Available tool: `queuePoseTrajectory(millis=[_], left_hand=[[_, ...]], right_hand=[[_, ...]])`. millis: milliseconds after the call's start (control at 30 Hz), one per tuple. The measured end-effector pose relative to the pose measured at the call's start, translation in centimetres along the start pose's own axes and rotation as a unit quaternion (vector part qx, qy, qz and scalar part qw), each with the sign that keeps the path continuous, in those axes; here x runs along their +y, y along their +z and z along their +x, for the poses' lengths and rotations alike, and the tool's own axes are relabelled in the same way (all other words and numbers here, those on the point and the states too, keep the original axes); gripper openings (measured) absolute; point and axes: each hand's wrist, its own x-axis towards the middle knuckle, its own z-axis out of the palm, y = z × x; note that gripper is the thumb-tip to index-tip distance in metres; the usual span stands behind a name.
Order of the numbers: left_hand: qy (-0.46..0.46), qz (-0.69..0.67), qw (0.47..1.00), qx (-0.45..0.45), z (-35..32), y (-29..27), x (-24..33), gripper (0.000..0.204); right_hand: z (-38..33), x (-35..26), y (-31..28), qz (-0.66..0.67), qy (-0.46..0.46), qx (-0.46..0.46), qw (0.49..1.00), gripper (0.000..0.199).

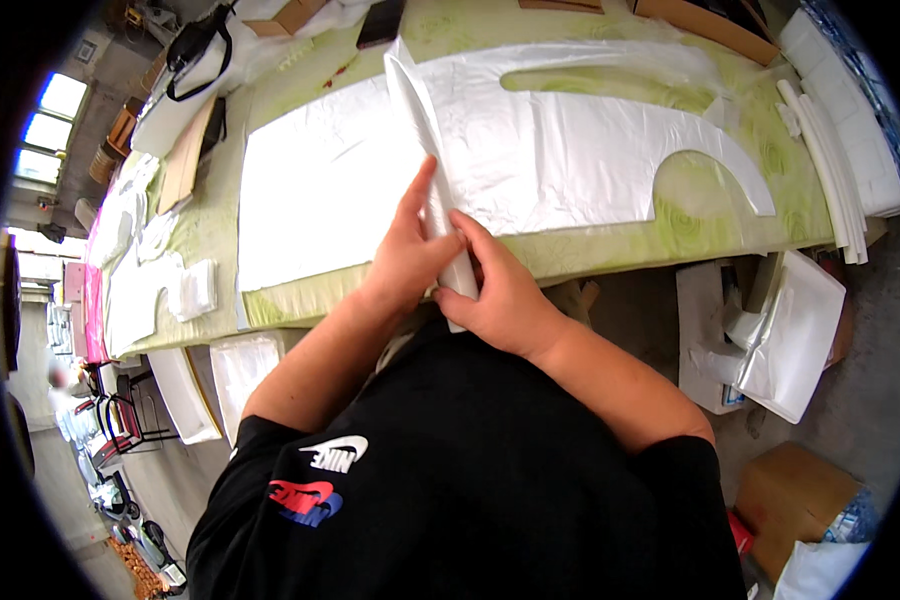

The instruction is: The person wraps white rectangular items in clear plastic film on a workbench. They unroll the film, place the item inside, fold the edges, and set the wrapped item aside. The process is repeated multiple times.

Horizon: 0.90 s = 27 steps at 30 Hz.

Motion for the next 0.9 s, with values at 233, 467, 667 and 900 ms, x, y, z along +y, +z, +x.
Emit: queuePoseTrajectory(millis=[233, 467, 667, 900], left_hand=[[0.171, 0.3, 0.938, 0.035, 6.0, -2.4, -0.8, 0.064], [0.086, 0.297, 0.946, 0.096, 18.5, -7.6, 0.0, 0.063], [-0.091, 0.181, 0.979, 0.016, 20.0, -11.2, 2.1, 0.065], [-0.191, 0.198, 0.961, -0.02, 21.8, -11.5, 2.4, 0.038]], right_hand=[[-1.2, -1.4, -2.5, -0.139, 0.027, 0.028, 0.989, 0.084], [-3.7, -3.5, -3.1, -0.279, 0.029, 0.02, 0.96, 0.083], [-5.7, -3.6, -4.3, -0.304, 0.052, 0.02, 0.951, 0.082], [-5.9, -3.6, -4.9, -0.374, 0.043, 0.017, 0.926, 0.084]])
